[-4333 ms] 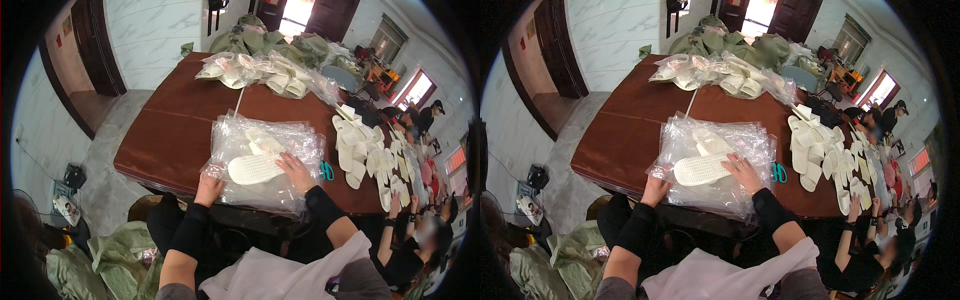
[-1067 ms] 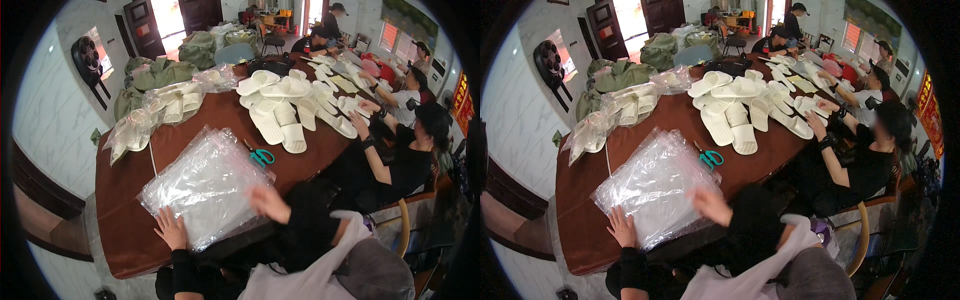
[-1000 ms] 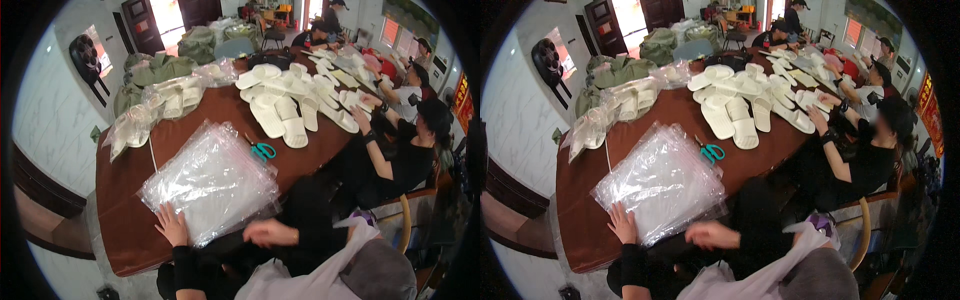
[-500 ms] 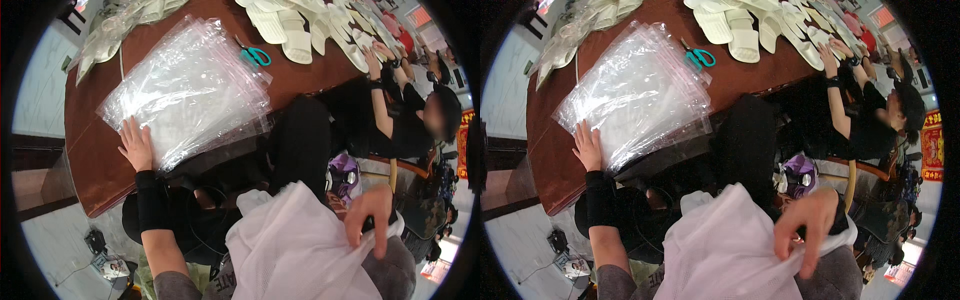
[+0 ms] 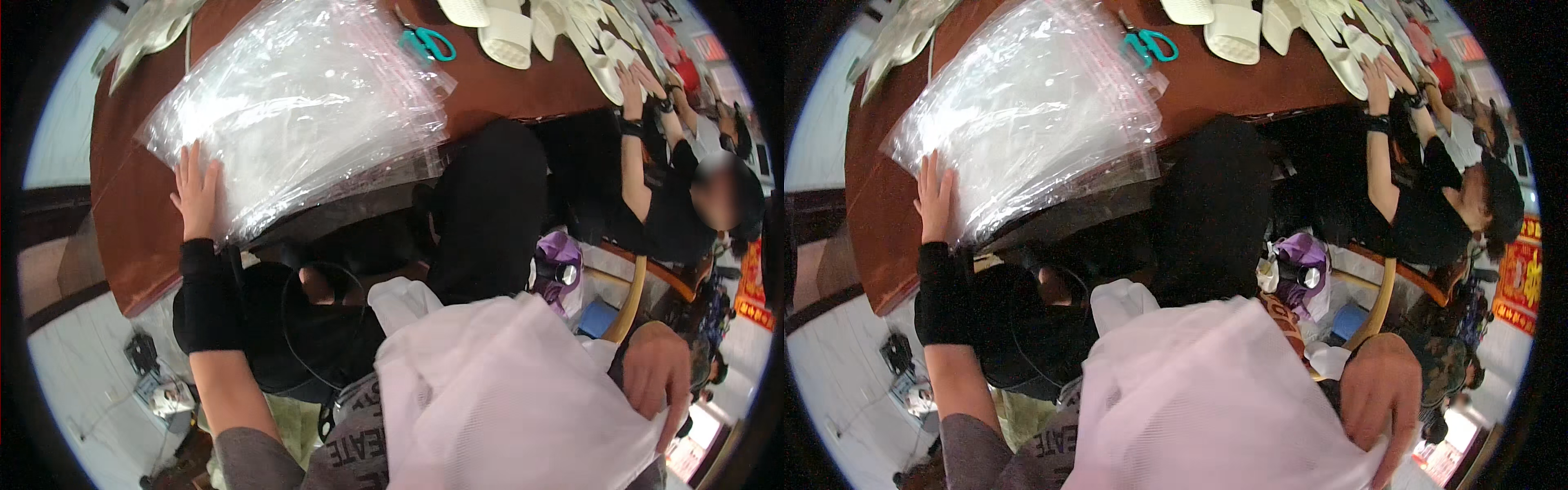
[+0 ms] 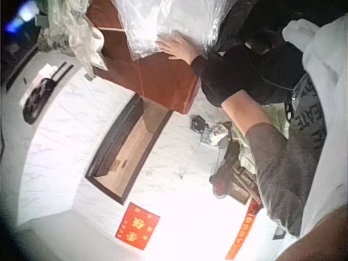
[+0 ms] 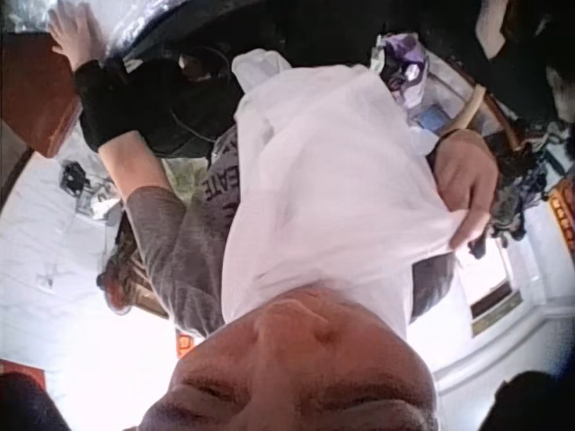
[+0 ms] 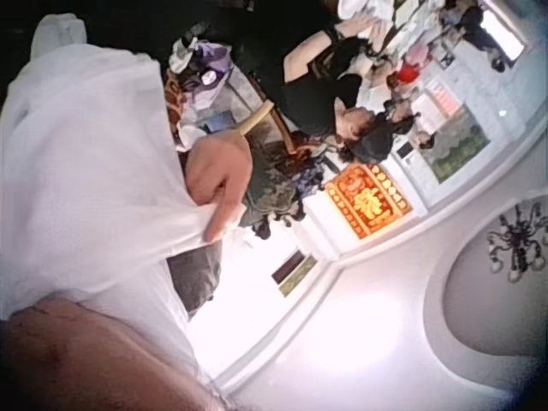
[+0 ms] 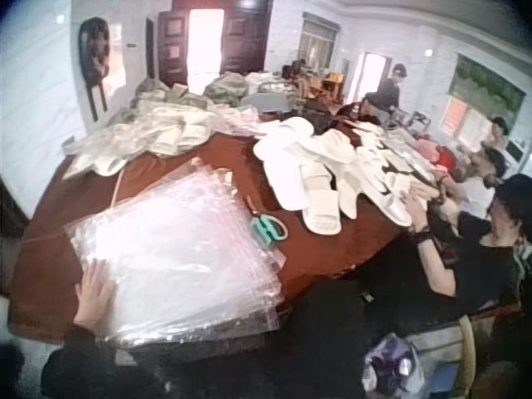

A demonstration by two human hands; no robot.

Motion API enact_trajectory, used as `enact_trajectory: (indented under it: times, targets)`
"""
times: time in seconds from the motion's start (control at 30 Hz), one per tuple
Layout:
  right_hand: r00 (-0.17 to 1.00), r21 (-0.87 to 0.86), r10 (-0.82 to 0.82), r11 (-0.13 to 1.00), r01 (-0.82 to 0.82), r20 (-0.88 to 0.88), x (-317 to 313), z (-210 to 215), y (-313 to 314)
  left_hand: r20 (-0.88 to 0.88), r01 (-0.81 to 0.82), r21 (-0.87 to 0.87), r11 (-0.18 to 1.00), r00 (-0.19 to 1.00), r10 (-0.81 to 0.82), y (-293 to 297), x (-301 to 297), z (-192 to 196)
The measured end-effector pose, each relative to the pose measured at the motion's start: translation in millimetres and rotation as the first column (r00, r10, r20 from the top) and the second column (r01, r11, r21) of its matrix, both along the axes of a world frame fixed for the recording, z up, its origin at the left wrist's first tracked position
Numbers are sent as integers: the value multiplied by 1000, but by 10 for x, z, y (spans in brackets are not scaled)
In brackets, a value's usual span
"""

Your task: Packing white slippers into plastic bags at a workshop table.

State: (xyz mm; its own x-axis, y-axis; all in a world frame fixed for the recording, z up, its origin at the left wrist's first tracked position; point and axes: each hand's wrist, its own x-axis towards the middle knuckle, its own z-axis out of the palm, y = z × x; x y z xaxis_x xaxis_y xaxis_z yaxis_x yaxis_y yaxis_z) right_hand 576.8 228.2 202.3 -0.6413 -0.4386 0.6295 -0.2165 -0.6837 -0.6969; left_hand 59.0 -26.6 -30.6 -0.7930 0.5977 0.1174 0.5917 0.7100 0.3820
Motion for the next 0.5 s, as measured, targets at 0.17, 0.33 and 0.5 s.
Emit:
enact_trajectory:
  times: [0.17, 0.33, 0.5]
  targets:
    - [647, -174, -520, 689, 703, 557, 393, -135, -176, 341, 116, 275, 954, 916, -209, 93, -83, 386]
    - [374, -392, -578, 100, 914, 725, -346, -34, -517, 525, 1, 310, 951, 833, -172, -353, -307, 734]
    - [349, 471, -669, 725, 502, 657, 717, -932, -644, 366, 43, 283, 958, 919, -149, -373, -113, 1039]
